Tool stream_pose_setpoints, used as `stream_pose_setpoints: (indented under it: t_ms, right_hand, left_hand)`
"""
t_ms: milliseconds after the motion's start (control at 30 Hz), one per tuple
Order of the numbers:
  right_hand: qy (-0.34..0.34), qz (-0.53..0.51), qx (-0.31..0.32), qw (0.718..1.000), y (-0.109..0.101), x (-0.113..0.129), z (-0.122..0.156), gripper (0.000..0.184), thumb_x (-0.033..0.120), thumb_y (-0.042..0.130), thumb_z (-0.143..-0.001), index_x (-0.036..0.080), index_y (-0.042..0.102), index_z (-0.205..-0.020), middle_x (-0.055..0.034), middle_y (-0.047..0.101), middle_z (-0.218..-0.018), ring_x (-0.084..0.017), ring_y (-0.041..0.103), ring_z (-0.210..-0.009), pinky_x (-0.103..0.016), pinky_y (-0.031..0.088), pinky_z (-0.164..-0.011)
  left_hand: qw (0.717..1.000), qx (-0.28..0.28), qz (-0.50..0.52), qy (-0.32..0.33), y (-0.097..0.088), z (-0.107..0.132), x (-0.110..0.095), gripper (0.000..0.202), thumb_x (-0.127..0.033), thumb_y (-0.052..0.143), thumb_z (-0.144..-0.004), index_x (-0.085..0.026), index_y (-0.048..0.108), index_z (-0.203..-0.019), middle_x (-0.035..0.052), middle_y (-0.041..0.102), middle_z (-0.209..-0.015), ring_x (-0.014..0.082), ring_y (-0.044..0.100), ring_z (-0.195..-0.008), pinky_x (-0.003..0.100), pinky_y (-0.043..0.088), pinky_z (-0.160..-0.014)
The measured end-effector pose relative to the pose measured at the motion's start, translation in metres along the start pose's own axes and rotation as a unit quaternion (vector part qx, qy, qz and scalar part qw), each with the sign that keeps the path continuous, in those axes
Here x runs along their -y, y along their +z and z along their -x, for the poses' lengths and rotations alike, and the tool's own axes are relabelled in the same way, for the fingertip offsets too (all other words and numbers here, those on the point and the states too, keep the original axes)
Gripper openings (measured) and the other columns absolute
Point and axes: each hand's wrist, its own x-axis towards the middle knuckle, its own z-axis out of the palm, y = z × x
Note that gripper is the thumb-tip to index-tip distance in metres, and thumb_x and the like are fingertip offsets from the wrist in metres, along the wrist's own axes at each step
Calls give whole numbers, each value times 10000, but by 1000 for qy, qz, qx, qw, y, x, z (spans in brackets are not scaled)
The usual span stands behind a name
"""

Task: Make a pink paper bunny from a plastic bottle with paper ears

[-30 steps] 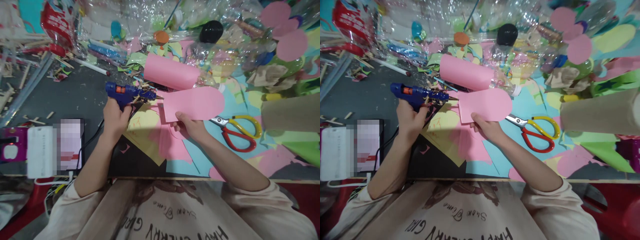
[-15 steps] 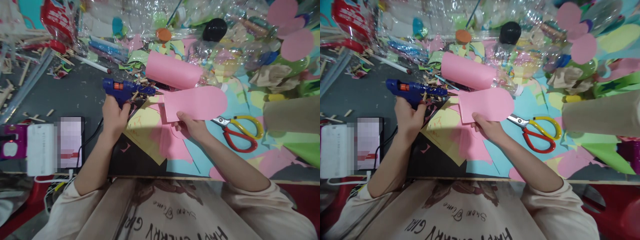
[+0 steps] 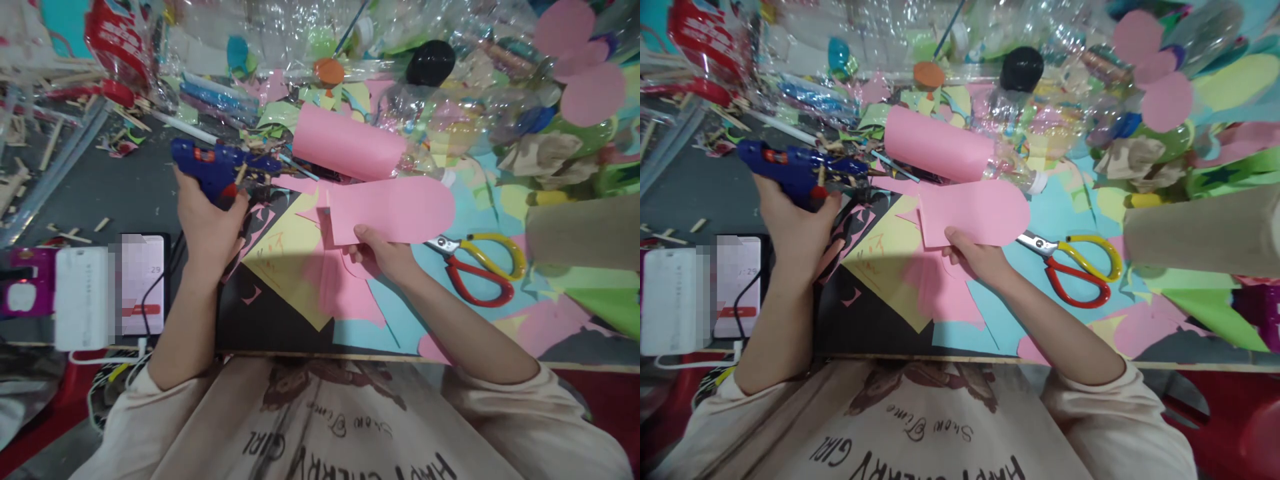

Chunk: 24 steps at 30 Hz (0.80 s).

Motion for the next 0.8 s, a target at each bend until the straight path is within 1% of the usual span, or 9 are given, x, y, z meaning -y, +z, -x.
stream_pose_setpoints:
  t_ms: [100,267,333,433,533,600,633,733,800]
  right_hand:
    - [2,4,-4,1000,0,1,0,437,578,624,-774,205,593,-548,-6,562,-530,-134,541,-508,-326,472,-599]
    - [-5,-9,-8,1000,2,3,-1,419,564,634,-759,206,593,-544,-3,575,-522,-122,528,-488,-315,477,-584]
    - [-12,-8,-10,1000,3,3,-1,409,547,637,-764,205,591,-545,-1,573,-519,-122,528,-486,-316,478,-585]
    - [-23,-7,-13,1000,3,3,-1,397,528,634,-777,201,593,-555,-2,573,-524,-123,525,-481,-319,473,-576]
    - [-28,-10,-17,999,3,3,-2,390,505,633,-785,196,599,-550,-6,574,-529,-120,521,-479,-316,469,-571]
    - [-31,-15,-19,999,3,2,-2,393,506,640,-783,196,599,-545,-4,573,-527,-120,522,-479,-317,474,-576]
    - [-30,-16,-18,999,3,2,-2,394,511,642,-781,198,599,-546,-3,574,-527,-121,524,-479,-319,478,-580]
    - [-26,-17,-15,999,2,1,-2,406,540,639,-779,202,599,-558,-2,583,-530,-124,531,-483,-323,487,-589]
    - [-22,-10,-14,1000,2,1,-2,414,554,631,-784,203,599,-568,-3,588,-536,-126,535,-493,-323,486,-596]
  left_hand:
    - [997,-15,-62,-31,-11,-12,1,565,-232,707,-718,-233,475,-1233,85,576,-1315,343,486,-1320,538,398,-1093]
    - [975,31,-178,-128,-22,-25,4,527,-91,717,-609,-157,521,-1094,184,520,-1360,432,442,-1346,652,375,-1043]
    - [981,58,-149,-112,-26,-25,11,404,-203,702,-705,-201,517,-1064,135,516,-1364,446,404,-1377,696,328,-1001]
    - [990,56,-101,-84,-30,-25,25,301,-391,640,-825,-241,516,-1053,89,532,-1328,442,375,-1394,694,280,-953]
    - [998,12,-55,-17,-24,-24,31,262,-416,593,-877,-264,527,-1080,53,562,-1291,376,431,-1347,646,297,-995]
    - [998,-10,-37,47,-15,-21,24,243,-362,610,-862,-258,551,-1073,41,594,-1255,335,480,-1281,604,318,-1060]
    - [996,18,-35,79,-10,-18,18,231,-329,606,-857,-251,570,-1072,47,609,-1248,323,503,-1250,583,335,-1075]
    - [965,183,-70,177,2,-4,-8,334,-252,475,-898,-191,582,-1209,113,590,-1372,326,512,-1279,534,373,-1100]
    - [948,225,-101,199,8,5,-24,413,-241,404,-930,-140,541,-1306,159,509,-1483,348,434,-1380,541,351,-1121]
